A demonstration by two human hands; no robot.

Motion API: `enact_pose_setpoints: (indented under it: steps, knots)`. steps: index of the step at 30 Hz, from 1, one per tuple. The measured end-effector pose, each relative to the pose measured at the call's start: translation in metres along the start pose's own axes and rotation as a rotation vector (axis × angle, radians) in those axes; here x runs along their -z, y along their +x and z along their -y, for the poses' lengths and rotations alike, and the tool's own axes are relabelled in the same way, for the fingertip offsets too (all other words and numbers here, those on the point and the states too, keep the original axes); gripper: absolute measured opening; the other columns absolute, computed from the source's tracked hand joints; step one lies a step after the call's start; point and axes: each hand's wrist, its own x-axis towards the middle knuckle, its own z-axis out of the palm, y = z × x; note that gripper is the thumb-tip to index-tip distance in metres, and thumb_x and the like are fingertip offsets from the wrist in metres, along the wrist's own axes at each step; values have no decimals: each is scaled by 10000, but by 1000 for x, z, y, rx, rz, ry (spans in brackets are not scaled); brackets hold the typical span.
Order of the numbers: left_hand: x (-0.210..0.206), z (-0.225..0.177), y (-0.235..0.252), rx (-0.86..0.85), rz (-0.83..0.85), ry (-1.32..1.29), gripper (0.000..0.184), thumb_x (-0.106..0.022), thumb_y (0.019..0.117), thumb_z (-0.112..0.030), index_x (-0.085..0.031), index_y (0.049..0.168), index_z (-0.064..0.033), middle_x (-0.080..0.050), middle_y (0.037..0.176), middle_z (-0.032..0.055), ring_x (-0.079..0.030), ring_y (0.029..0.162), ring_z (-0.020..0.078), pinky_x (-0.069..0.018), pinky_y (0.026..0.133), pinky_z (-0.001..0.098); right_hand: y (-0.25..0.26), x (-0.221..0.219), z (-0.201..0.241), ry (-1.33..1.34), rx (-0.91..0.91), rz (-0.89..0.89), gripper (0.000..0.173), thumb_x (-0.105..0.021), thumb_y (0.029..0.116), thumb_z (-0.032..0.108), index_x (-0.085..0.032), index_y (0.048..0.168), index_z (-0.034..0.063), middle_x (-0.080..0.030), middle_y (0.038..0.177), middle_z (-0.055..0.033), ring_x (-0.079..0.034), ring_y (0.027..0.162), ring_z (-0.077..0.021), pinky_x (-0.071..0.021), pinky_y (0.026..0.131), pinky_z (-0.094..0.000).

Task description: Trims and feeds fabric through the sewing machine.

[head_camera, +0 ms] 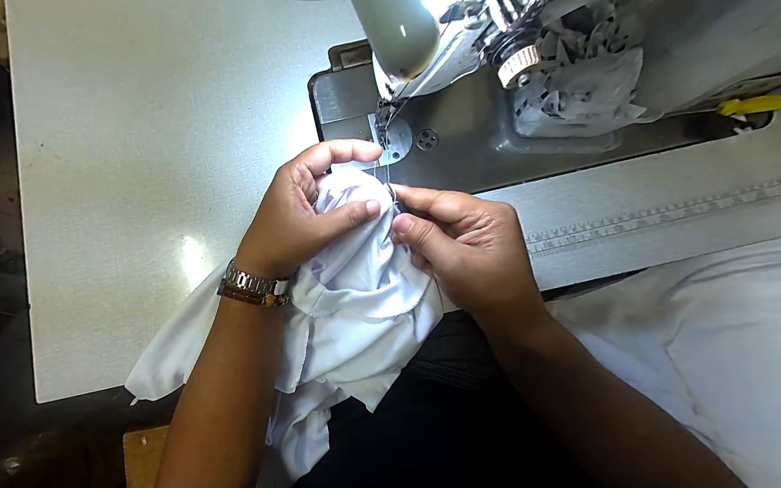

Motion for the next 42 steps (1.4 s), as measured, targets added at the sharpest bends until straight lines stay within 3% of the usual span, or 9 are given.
enact_pose_setpoints:
  steps: [3, 6, 10, 23, 33, 35, 39, 42]
  knots:
    - [0, 0, 0, -17, -5, 26, 470, -724, 829, 66, -571, 1272, 36, -708, 1074, 18, -696, 911, 42, -597, 823, 207, 0, 0, -3, -2, 14, 10, 267, -619, 987, 47, -684, 1237, -21, -736, 990, 21, -574, 681, 82, -477, 601, -87]
    - [0, 2, 0, -29, -21, 42, 449, -725, 824, 67, -587, 1250, 31, -706, 1083, 16, -693, 914, 38, -597, 819, 207, -1, 1, -5, -54, 60, 19, 296, -635, 978, 57, -680, 1260, -22, -739, 1112, -28, -647, 830, 62, -536, 729, -96]
    - [-1, 2, 1, -38, -38, 65, 438, -720, 815, 62, -599, 1235, 29, -701, 1094, 12, -687, 912, 30, -591, 820, 199, -2, 2, -6, -155, 118, 27, 326, -644, 972, 85, -676, 1277, -25, -725, 1156, -73, -677, 1008, 3, -551, 902, -142]
    - [-1, 5, 1, -60, -22, 63, 477, -737, 787, 67, -585, 1238, 38, -702, 1044, 11, -686, 869, 23, -588, 789, 188, 1, -2, -3, -355, 184, -10, 299, -633, 973, 103, -718, 1246, 13, -735, 1037, -75, -660, 929, -5, -510, 848, -113]
    - [-1, 4, 1, -46, -12, 87, 500, -762, 782, 57, -585, 1248, 30, -711, 997, 3, -687, 843, 24, -588, 774, 184, -1, -2, -3, -332, 184, -23, 270, -621, 986, 92, -727, 1218, 7, -745, 1087, -81, -676, 980, 1, -520, 894, -124]
    - [-1, 3, 1, -31, -11, 88, 502, -765, 782, 55, -586, 1250, 29, -710, 1004, 4, -685, 841, 22, -588, 772, 181, -1, -1, -1, -248, 143, -30, 270, -619, 991, 87, -713, 1228, -4, -743, 1109, -61, -674, 960, 30, -535, 869, -113]
    - [0, 1, 1, -11, 4, 84, 502, -746, 793, 73, -584, 1266, 23, -702, 1079, 16, -689, 888, 27, -592, 797, 189, 2, 1, 3, -30, 59, -63, 297, -574, 1009, 59, -633, 1281, -46, -698, 971, 39, -557, 669, 73, -476, 590, -93]
    - [0, 2, 1, -20, 21, 69, 490, -723, 810, 78, -580, 1276, 25, -704, 1095, 31, -693, 900, 44, -598, 805, 207, 6, 5, -2, 47, 58, -87, 306, -556, 1014, 57, -595, 1297, -55, -670, 966, 35, -537, 615, 34, -473, 535, -120]
